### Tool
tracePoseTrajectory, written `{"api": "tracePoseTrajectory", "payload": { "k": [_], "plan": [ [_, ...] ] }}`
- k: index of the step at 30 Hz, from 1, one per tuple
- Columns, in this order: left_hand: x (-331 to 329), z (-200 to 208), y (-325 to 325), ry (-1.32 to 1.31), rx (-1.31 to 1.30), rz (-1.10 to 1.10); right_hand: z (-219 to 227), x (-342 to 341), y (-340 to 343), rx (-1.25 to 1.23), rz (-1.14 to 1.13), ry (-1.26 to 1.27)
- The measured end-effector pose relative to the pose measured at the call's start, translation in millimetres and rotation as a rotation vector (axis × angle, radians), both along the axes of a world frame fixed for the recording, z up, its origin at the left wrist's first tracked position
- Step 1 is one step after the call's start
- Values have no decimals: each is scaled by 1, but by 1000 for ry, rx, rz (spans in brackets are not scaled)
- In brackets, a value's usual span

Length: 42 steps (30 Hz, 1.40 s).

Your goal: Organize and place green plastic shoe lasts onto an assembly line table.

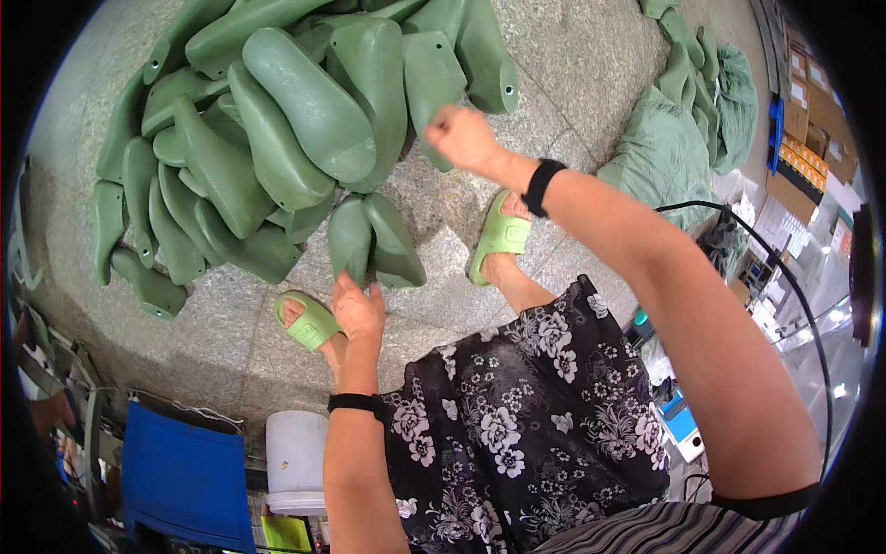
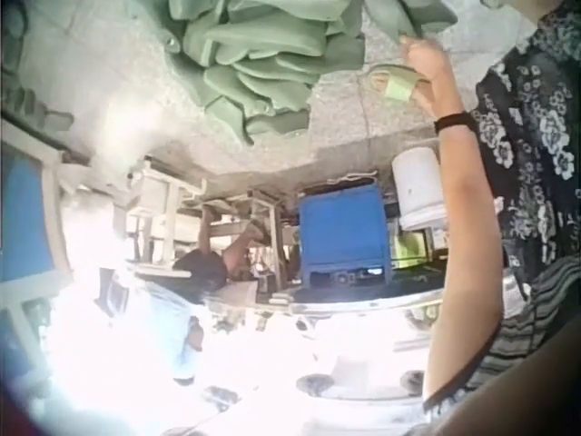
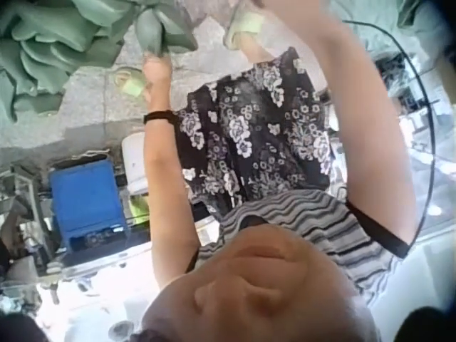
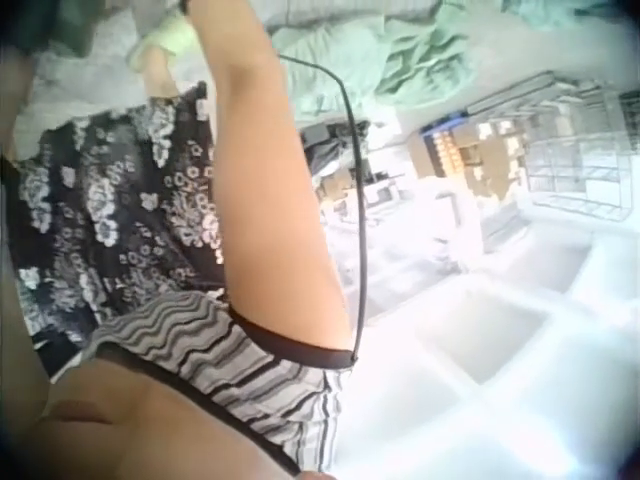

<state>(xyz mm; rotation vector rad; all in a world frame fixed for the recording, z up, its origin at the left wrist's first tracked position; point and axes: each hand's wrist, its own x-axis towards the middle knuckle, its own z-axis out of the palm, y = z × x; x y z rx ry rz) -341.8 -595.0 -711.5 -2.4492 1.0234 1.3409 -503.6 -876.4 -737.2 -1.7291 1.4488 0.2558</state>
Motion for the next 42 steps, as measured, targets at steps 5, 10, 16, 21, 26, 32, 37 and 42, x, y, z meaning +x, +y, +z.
{"api": "tracePoseTrajectory", "payload": {
  "k": [5,10,16,21,26,32,37,42],
  "plan": [
    [-22,9,-49,187,-342,137,9,1,-63,-123,-221,96],
    [-41,-1,-75,327,-279,273,-29,-20,-52,-95,-471,35],
    [-44,-4,-96,404,-314,337,-32,-25,-71,132,-439,-336],
    [-37,13,-123,238,-498,253,7,-10,-26,-118,-185,-82],
    [-50,39,-166,115,-744,-22,24,-26,5,16,-119,-172],
    [-55,16,-200,157,-767,-217,-4,15,-13,-80,50,-79],
    [-57,22,-198,159,-725,-70,-4,18,-11,-57,-44,57],
    [-59,40,-122,251,-634,24,0,-17,17,-175,183,15]
  ]
}}
